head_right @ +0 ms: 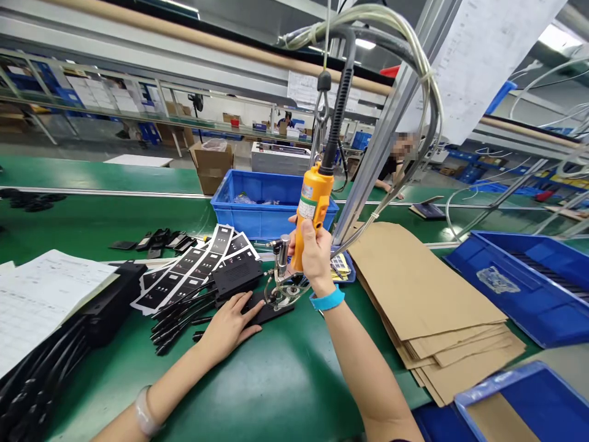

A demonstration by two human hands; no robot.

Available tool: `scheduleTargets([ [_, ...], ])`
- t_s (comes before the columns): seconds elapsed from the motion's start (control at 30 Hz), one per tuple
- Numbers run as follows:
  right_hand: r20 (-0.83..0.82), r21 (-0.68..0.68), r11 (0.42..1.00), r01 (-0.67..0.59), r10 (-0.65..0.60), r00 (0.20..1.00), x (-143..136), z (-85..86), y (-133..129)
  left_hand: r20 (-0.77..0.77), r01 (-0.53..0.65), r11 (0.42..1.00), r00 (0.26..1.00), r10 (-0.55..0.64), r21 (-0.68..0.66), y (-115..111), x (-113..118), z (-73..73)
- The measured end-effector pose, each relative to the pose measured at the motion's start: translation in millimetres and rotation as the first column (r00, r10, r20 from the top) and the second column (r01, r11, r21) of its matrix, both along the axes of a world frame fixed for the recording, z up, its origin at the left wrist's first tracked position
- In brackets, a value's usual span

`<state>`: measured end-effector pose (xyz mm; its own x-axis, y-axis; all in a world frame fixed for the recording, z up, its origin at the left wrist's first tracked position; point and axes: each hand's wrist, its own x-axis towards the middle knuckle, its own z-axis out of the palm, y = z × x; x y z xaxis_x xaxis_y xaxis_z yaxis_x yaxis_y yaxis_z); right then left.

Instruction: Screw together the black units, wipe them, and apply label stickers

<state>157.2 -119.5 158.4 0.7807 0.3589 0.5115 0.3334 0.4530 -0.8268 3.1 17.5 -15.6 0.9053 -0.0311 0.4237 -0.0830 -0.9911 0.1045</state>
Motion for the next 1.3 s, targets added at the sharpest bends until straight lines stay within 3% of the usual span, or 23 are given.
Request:
scheduleTargets([
  [0.3,-0.047,-0.033,0.999,-0.008,0.007,0.999,4,-17.4,-3,-0.017,-0.004,0.999,1.0,0.003,-0.049,3,-2,-0.6],
  [0.67,-0.009,-0.045,0.999,0.004,-0.004,1.0,2,-17.5,-3,-0.061,-0.039,0.999,0.997,0.037,-0.037,1,-1,-1.5],
  [1.3,0.022,-0.01,1.0,-0.009,0.009,1.0,-8,-40.4,-8,-0.135,-0.045,0.991,0.99,0.028,-0.123,3,1,-2.6],
])
